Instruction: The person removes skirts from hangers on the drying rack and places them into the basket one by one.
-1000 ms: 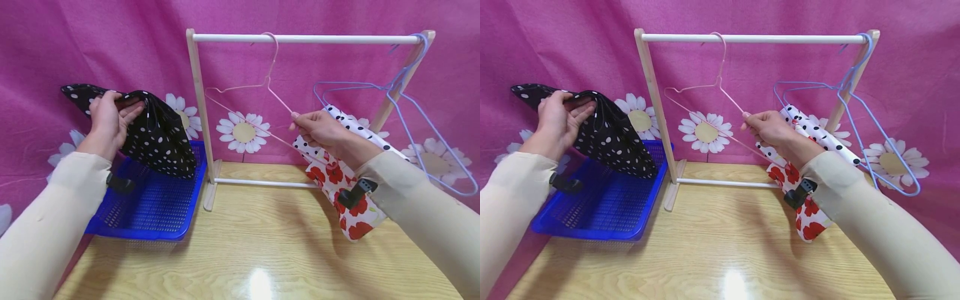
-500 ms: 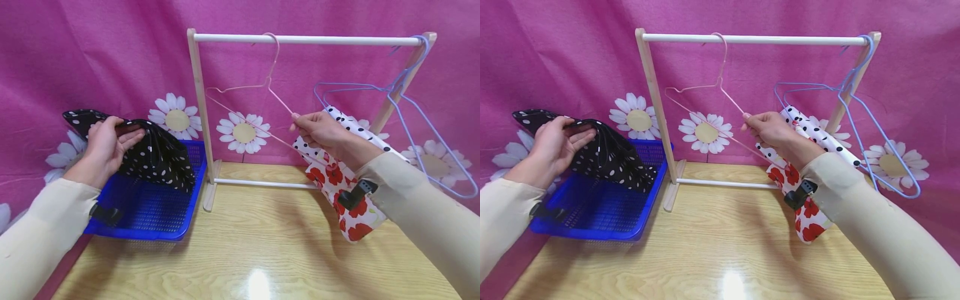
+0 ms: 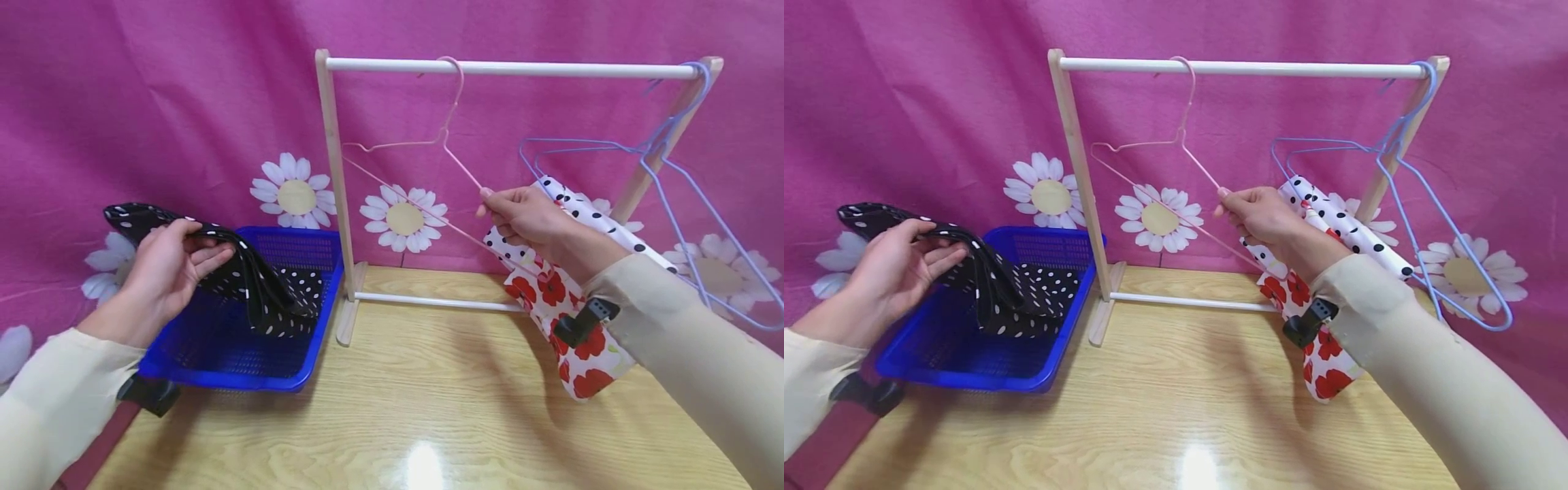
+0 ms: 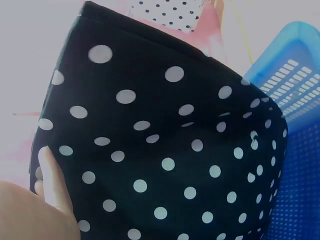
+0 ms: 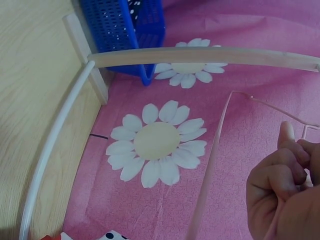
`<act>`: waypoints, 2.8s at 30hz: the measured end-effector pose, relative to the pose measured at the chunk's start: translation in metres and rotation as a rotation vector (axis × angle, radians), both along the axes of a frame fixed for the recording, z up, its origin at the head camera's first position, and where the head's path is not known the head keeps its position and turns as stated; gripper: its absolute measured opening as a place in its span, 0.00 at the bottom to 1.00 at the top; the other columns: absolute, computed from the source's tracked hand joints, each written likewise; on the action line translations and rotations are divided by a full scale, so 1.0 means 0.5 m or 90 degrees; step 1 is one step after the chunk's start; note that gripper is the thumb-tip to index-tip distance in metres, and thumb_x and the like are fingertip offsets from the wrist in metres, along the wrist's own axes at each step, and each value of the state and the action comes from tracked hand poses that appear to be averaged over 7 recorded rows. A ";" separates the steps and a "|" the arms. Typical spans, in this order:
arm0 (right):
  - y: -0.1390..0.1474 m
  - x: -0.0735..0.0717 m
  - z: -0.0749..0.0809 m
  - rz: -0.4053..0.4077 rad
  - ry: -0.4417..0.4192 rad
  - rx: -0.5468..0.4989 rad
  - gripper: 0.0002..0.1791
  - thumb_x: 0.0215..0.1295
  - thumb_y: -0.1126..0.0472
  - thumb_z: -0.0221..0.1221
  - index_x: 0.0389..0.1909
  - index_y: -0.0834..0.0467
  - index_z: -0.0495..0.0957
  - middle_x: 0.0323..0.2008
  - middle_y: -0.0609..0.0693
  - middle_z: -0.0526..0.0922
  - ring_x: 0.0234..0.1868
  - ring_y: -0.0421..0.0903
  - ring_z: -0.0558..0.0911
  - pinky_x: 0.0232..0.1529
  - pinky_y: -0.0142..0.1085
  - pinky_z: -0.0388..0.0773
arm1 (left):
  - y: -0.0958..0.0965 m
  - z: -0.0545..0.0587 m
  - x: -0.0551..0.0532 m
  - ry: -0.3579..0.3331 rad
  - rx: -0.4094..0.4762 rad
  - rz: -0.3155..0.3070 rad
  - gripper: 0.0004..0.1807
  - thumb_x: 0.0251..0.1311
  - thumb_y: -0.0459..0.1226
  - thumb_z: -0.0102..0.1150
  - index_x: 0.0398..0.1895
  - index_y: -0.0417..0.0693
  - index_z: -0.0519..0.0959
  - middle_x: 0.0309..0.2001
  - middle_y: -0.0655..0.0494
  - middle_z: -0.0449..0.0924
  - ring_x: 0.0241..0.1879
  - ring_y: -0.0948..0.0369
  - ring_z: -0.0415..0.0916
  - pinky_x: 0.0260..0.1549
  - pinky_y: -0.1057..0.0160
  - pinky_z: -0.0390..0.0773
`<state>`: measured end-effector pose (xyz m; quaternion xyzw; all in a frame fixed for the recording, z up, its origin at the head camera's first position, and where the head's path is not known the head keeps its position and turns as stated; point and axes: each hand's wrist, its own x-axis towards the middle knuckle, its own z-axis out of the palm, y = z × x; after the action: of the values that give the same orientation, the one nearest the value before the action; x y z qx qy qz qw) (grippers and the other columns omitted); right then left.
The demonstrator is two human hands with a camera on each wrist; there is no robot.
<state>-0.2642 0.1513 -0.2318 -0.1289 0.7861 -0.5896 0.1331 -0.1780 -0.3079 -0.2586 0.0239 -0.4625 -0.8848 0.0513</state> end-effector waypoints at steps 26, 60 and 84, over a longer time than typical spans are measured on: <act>-0.011 0.003 -0.002 0.009 -0.004 -0.003 0.23 0.81 0.48 0.46 0.24 0.48 0.80 0.14 0.38 0.59 0.18 0.37 0.50 0.21 0.35 0.43 | 0.070 -0.051 -0.081 -0.094 -0.085 0.044 0.01 0.75 0.32 0.37 0.44 0.44 0.60 0.21 0.53 0.76 0.23 0.61 0.87 0.31 0.66 0.87; -0.033 0.002 0.003 -0.026 0.017 0.021 0.22 0.80 0.48 0.46 0.27 0.51 0.79 0.14 0.40 0.58 0.17 0.36 0.54 0.19 0.30 0.49 | 0.049 -0.090 -0.219 -0.218 -0.035 0.096 0.07 0.75 0.33 0.40 0.43 0.41 0.70 0.19 0.52 0.84 0.20 0.60 0.86 0.28 0.67 0.86; -0.041 0.005 0.008 -0.031 0.012 0.038 0.22 0.79 0.46 0.47 0.27 0.50 0.79 0.15 0.40 0.60 0.17 0.36 0.55 0.20 0.30 0.52 | 0.035 -0.118 -0.259 -0.246 -0.088 0.128 0.32 0.75 0.43 0.41 0.80 0.56 0.51 0.82 0.52 0.48 0.75 0.53 0.63 0.66 0.62 0.71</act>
<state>-0.2616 0.1306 -0.2280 -0.1110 0.8077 -0.5675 0.1150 -0.3075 -0.2906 -0.3175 0.2351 -0.5185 -0.8206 0.0510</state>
